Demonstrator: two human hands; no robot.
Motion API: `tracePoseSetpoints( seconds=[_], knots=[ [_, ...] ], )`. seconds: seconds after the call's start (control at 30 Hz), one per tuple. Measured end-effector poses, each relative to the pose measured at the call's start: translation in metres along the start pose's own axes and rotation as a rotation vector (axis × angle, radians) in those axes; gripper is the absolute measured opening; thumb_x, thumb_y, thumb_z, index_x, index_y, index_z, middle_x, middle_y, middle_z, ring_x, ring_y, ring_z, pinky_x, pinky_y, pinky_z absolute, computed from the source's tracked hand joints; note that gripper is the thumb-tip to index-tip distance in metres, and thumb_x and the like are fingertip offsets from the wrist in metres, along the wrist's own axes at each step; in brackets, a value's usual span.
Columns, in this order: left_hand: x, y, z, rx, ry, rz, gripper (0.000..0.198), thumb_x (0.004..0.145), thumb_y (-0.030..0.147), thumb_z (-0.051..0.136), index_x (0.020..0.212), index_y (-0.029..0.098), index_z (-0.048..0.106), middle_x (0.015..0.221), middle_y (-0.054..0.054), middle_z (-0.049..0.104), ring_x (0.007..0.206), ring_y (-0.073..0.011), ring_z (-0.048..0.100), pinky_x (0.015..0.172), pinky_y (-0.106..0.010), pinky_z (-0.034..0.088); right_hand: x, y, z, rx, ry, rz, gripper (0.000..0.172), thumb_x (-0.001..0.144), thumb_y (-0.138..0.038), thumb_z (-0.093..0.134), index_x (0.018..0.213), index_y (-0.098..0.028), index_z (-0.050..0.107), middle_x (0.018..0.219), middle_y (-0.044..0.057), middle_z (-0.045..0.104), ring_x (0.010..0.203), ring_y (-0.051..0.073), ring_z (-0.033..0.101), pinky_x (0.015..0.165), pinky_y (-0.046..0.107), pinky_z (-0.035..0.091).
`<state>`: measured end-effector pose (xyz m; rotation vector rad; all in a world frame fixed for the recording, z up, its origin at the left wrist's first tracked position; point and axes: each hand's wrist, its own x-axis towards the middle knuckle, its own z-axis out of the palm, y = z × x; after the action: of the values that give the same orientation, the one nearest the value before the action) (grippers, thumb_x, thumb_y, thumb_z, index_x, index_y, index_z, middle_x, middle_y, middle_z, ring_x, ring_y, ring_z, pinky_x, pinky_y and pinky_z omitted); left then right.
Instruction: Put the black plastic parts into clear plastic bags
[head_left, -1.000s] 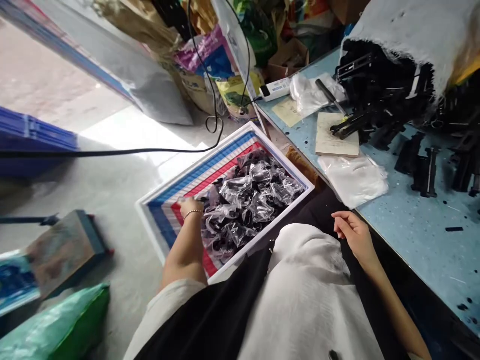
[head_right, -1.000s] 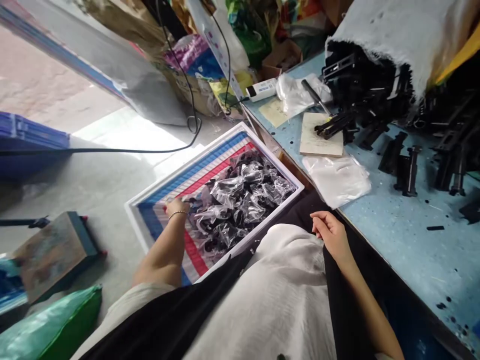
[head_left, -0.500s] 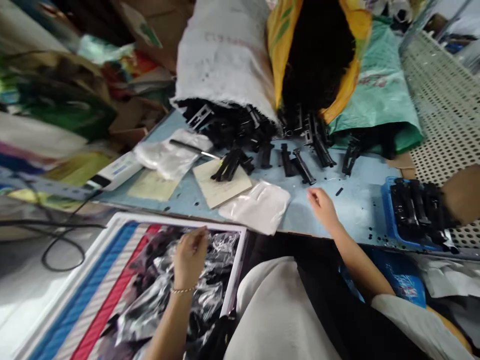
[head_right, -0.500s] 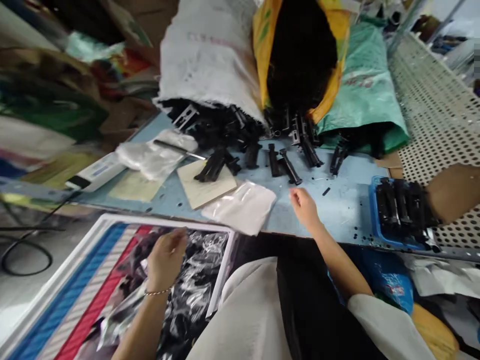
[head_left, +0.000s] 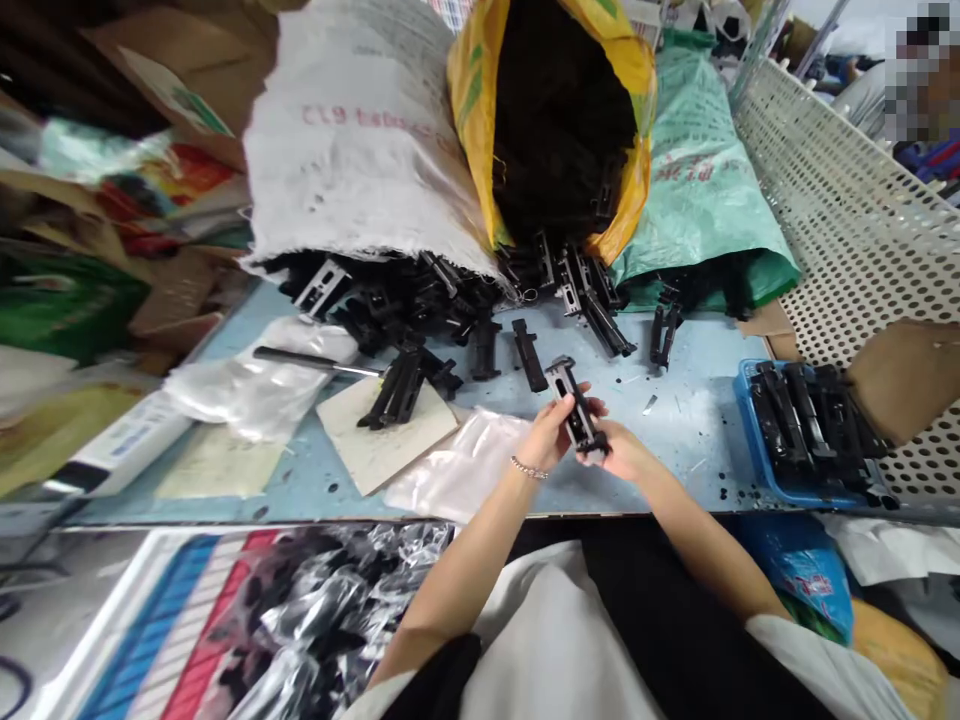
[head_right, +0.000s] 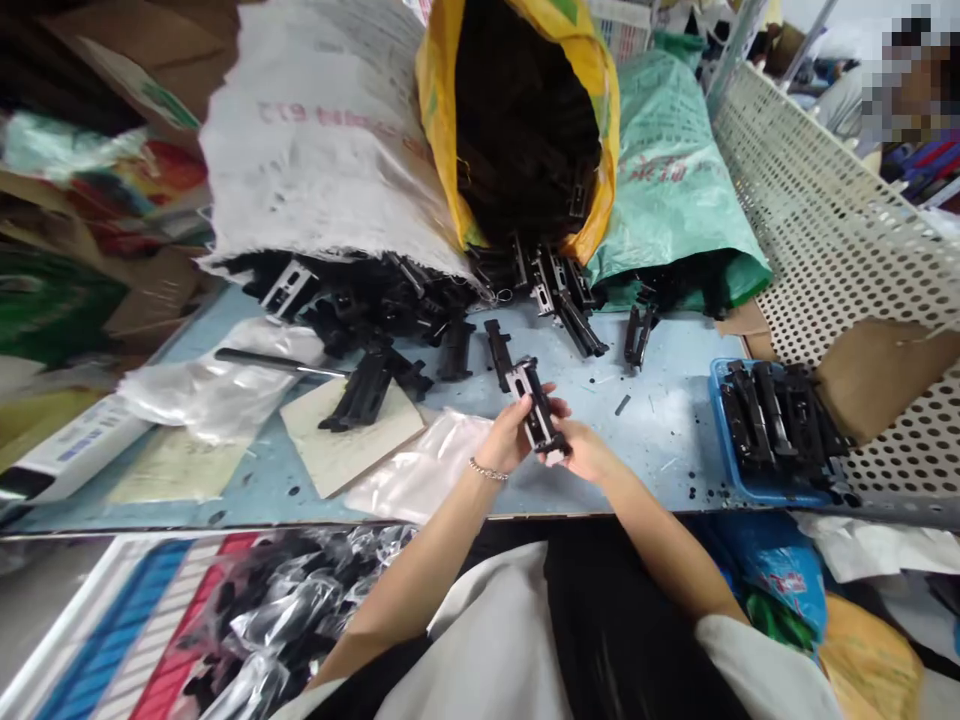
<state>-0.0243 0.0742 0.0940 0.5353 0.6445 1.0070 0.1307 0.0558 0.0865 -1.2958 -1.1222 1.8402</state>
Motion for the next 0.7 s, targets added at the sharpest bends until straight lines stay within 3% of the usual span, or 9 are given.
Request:
tracePoseSetpoints(
  seconds=[0.07, 0.13, 0.23, 0.3, 0.4, 0.53, 0.63, 0.7],
  knots=[
    [-0.013, 0.003, 0.009, 0.058, 0.019, 0.01, 0.061, 0.075, 0.05, 0.084, 0.12, 0.016, 0.063, 0.092, -0.006, 0.075, 0.082, -0.0218, 0.073, 0.076, -0.035, 0.058, -0.024, 0.001, -0.004, -0.106, 0.038, -0.058, 0.047, 0.086, -0.066, 0.061, 0.087, -0.02, 0.065, 0.083, 0.006, 0.068, 0.078, 0.022, 0.062, 0.07, 0.036, 0.05],
    [-0.025, 0.007, 0.017, 0.141, 0.041, 0.023, 0.054, 0.074, 0.046, 0.086, 0.113, 0.015, 0.065, 0.081, -0.002, 0.072, 0.07, -0.0171, 0.07, 0.069, -0.03, 0.055, -0.041, -0.009, -0.012, -0.324, 0.19, -0.2, 0.036, 0.091, -0.057, 0.061, 0.092, -0.021, 0.066, 0.091, 0.004, 0.069, 0.086, 0.021, 0.062, 0.079, 0.036, 0.05],
    [-0.039, 0.01, 0.027, 0.202, 0.02, -0.051, 0.05, 0.072, 0.046, 0.085, 0.106, 0.015, 0.067, 0.076, -0.001, 0.07, 0.062, -0.0143, 0.066, 0.064, -0.028, 0.053, -0.048, -0.033, -0.022, -0.602, 0.409, -0.49, 0.032, 0.098, -0.052, 0.052, 0.11, -0.024, 0.062, 0.105, 0.007, 0.067, 0.091, 0.022, 0.061, 0.087, 0.04, 0.05],
    [-0.045, 0.008, 0.033, 0.206, -0.009, -0.134, 0.048, 0.071, 0.048, 0.085, 0.101, 0.015, 0.066, 0.076, -0.003, 0.07, 0.06, -0.0144, 0.066, 0.059, -0.027, 0.052, -0.043, -0.047, -0.025, -0.799, 0.447, -0.644, 0.031, 0.098, -0.052, 0.053, 0.108, -0.024, 0.062, 0.105, 0.01, 0.065, 0.093, 0.025, 0.059, 0.088, 0.043, 0.049],
    [-0.05, 0.004, 0.039, 0.218, -0.023, -0.19, 0.047, 0.073, 0.052, 0.083, 0.095, 0.015, 0.065, 0.076, -0.004, 0.07, 0.058, -0.0141, 0.065, 0.054, -0.025, 0.05, -0.032, -0.057, -0.022, -0.956, 0.404, -0.714, 0.03, 0.099, -0.052, 0.05, 0.092, -0.025, 0.059, 0.091, 0.009, 0.063, 0.089, 0.027, 0.058, 0.084, 0.043, 0.048],
    [-0.045, 0.006, 0.035, 0.16, 0.124, -0.089, 0.055, 0.071, 0.051, 0.085, 0.108, 0.016, 0.064, 0.076, 0.0, 0.068, 0.056, -0.0116, 0.063, 0.054, -0.024, 0.05, -0.034, -0.049, -0.012, -0.817, 0.35, -0.623, 0.041, 0.109, -0.048, 0.028, 0.089, -0.025, 0.056, 0.082, 0.005, 0.06, 0.076, 0.021, 0.056, 0.075, 0.038, 0.048],
    [-0.039, 0.015, 0.028, 0.047, 0.198, -0.09, 0.06, 0.072, 0.05, 0.084, 0.116, 0.016, 0.064, 0.079, 0.0, 0.067, 0.06, -0.0105, 0.062, 0.056, -0.024, 0.051, -0.046, -0.032, -0.001, -0.932, 0.218, -0.764, 0.042, 0.106, -0.055, 0.034, 0.094, -0.023, 0.059, 0.087, 0.007, 0.063, 0.081, 0.023, 0.057, 0.077, 0.04, 0.047],
    [-0.038, 0.016, 0.027, 0.008, 0.175, -0.126, 0.059, 0.073, 0.05, 0.083, 0.117, 0.015, 0.064, 0.082, -0.001, 0.067, 0.064, -0.0104, 0.062, 0.057, -0.023, 0.05, -0.055, -0.017, 0.01, -1.037, 0.148, -0.852, 0.039, 0.103, -0.057, 0.043, 0.095, -0.023, 0.06, 0.091, 0.009, 0.064, 0.084, 0.025, 0.056, 0.078, 0.042, 0.046]
  ],
)
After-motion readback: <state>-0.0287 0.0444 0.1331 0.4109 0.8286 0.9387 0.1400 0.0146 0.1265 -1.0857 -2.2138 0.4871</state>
